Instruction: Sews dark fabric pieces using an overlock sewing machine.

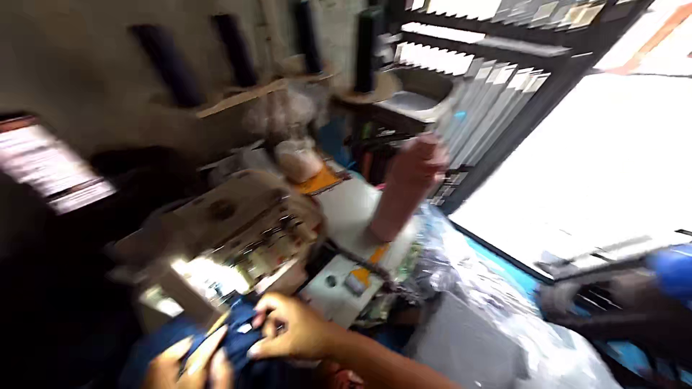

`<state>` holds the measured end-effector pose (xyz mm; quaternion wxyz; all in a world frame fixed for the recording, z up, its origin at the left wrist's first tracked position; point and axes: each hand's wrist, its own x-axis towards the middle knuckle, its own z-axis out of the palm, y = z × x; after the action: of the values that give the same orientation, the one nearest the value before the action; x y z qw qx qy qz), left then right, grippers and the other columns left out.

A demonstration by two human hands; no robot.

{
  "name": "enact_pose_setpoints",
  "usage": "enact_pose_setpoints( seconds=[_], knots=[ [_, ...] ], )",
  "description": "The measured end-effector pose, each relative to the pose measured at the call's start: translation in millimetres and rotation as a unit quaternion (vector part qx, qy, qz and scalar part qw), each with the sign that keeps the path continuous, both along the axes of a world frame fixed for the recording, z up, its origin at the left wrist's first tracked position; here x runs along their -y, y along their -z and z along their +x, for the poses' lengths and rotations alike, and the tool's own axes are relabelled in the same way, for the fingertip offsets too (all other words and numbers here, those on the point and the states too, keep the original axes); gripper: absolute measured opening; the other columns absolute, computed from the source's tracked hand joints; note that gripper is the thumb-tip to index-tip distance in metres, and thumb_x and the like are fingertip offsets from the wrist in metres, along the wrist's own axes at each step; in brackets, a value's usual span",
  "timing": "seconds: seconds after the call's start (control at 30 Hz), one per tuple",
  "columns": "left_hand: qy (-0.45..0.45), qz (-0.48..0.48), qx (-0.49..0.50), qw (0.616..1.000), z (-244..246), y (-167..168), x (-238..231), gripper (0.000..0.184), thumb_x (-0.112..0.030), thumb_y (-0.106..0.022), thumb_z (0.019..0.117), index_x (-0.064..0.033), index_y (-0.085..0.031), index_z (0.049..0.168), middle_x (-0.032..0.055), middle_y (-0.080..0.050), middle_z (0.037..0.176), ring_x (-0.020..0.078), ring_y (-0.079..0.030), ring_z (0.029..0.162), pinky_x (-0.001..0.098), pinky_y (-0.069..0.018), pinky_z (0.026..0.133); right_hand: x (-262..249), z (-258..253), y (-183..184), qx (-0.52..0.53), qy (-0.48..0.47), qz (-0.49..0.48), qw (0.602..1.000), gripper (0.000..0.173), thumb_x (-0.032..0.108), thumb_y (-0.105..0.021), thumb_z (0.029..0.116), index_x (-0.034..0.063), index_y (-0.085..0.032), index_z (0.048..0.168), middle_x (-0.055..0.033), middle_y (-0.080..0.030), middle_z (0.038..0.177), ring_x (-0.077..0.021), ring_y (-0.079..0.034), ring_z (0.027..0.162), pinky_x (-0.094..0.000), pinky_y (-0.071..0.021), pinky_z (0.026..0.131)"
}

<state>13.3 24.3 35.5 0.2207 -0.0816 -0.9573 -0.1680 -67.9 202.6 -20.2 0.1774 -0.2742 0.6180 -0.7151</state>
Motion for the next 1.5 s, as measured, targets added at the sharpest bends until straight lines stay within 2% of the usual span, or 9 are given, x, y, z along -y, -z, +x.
enact_pose_setpoints(
  seconds=[0.2, 0.63, 0.77, 0.87, 1.0, 1.07, 1.17, 1.27, 1.5],
  knots=[
    [-0.08, -0.062, -0.071, 0.992, -3.8, 6.9, -3.9, 0.024, -0.03, -0.063, 0.0923, -0.0151, -0.081, 0.091, 0.0142, -0.07, 0.093, 0.0274, -0.066, 0.086, 0.0333, -0.0526, 0.077, 4.3, 4.9, 8.3, 0.09, -0.015, -0.012, 0.996, 0.03, 0.008, -0.075, 0.0847, 0.0103, -0.051, 0.102, 0.0121, -0.051, 0.069, 0.0058, -0.048, 0.057, -0.0116, -0.0412, 0.054],
    [-0.114, -0.106, -0.077, 0.985, -7.8, 5.6, -10.4, 0.024, -0.03, -0.061, 0.0901, -0.0162, -0.08, 0.084, 0.0077, -0.067, 0.084, 0.025, -0.063, 0.078, 0.0375, -0.047, 0.069, 2.5, 14.0, 11.3, 0.084, -0.014, -0.027, 0.996, 0.031, 0.012, -0.079, 0.0838, 0.0119, -0.051, 0.098, 0.0123, -0.051, 0.07, 0.0071, -0.046, 0.058, -0.0103, -0.0389, 0.055],
    [-0.103, -0.112, -0.081, 0.985, -7.9, 6.4, -8.2, 0.024, -0.028, -0.059, 0.0896, -0.0159, -0.079, 0.083, 0.0077, -0.067, 0.083, 0.0245, -0.063, 0.078, 0.0363, -0.0471, 0.069, 6.1, 16.8, 12.6, -0.103, 0.119, -0.015, 0.987, 0.026, 0.024, -0.074, 0.0927, 0.0072, -0.06, 0.106, 0.0059, -0.056, 0.069, 0.0043, -0.047, 0.056, -0.0116, -0.0394, 0.053],
    [-0.079, -0.132, -0.093, 0.984, -7.4, 8.0, -6.4, 0.023, -0.027, -0.059, 0.0917, -0.0158, -0.078, 0.085, 0.0078, -0.066, 0.084, 0.0243, -0.062, 0.079, 0.0358, -0.0463, 0.073, 12.5, 10.0, 8.4, -0.244, 0.183, 0.034, 0.952, 0.023, 0.017, -0.067, 0.0948, 0.008, -0.073, 0.115, -0.0012, -0.071, 0.084, -0.0039, -0.059, 0.064, -0.0197, -0.05, 0.059],
    [-0.065, -0.144, -0.106, 0.982, -6.2, 9.2, -3.9, 0.023, -0.026, -0.059, 0.0933, -0.0151, -0.078, 0.085, 0.0077, -0.066, 0.083, 0.0242, -0.061, 0.08, 0.0355, -0.0458, 0.074, 18.7, 6.6, 5.7, -0.308, 0.196, 0.114, 0.924, 0.016, 0.016, -0.065, 0.0863, 0.0148, -0.078, 0.096, 0.0005, -0.072, 0.082, -0.0089, -0.067, 0.068, -0.0283, -0.0531, 0.055],
    [-0.098, -0.124, -0.104, 0.982, -4.0, 8.7, -5.4, 0.02, -0.029, -0.062, 0.0897, -0.0115, -0.072, 0.092, 0.0089, -0.069, 0.089, 0.0265, -0.063, 0.084, 0.0385, -0.046, 0.075, 18.5, 5.7, 6.7, -0.301, 0.193, 0.109, 0.928, 0.016, 0.017, -0.065, 0.0867, 0.0146, -0.078, 0.095, 0.0008, -0.071, 0.079, -0.0084, -0.066, 0.067, -0.0282, -0.052, 0.054],
    [-0.164, -0.105, -0.055, 0.979, -0.9, 2.4, -6.4, 0.054, -0.043, -0.064, 0.0844, 0.002, -0.067, 0.114, 0.0205, -0.069, 0.108, 0.0392, -0.064, 0.095, 0.0519, -0.0476, 0.079, 19.8, 6.8, 8.8, -0.29, 0.199, 0.104, 0.93, 0.016, 0.02, -0.064, 0.0874, 0.0154, -0.078, 0.095, 0.0012, -0.07, 0.078, -0.0078, -0.064, 0.064, -0.028, -0.0505, 0.052],
    [-0.163, -0.101, -0.032, 0.981, -4.8, 1.6, -4.2, 0.041, -0.04, -0.056, 0.0907, -0.006, -0.078, 0.099, 0.0136, -0.07, 0.103, 0.0346, -0.063, 0.09, 0.0492, -0.0451, 0.074, 22.0, 6.7, 8.5, -0.257, 0.195, 0.101, 0.941, 0.016, 0.025, -0.064, 0.0898, 0.0152, -0.077, 0.093, 0.0023, -0.069, 0.078, -0.0059, -0.06, 0.062, -0.0262, -0.0474, 0.052],
    [-0.168, -0.184, -0.049, 0.967, -3.0, -10.0, -29.7, 0.023, -0.02, -0.057, 0.0887, -0.0101, -0.074, 0.076, 0.0046, -0.069, 0.076, 0.0259, -0.062, 0.077, 0.0456, -0.0379, 0.076, 25.6, 5.0, 5.9, -0.191, 0.176, 0.094, 0.961, 0.015, 0.021, -0.067, 0.0847, 0.0127, -0.076, 0.093, 0.0014, -0.068, 0.08, -0.0061, -0.061, 0.067, -0.0261, -0.0495, 0.057]
  ],
)
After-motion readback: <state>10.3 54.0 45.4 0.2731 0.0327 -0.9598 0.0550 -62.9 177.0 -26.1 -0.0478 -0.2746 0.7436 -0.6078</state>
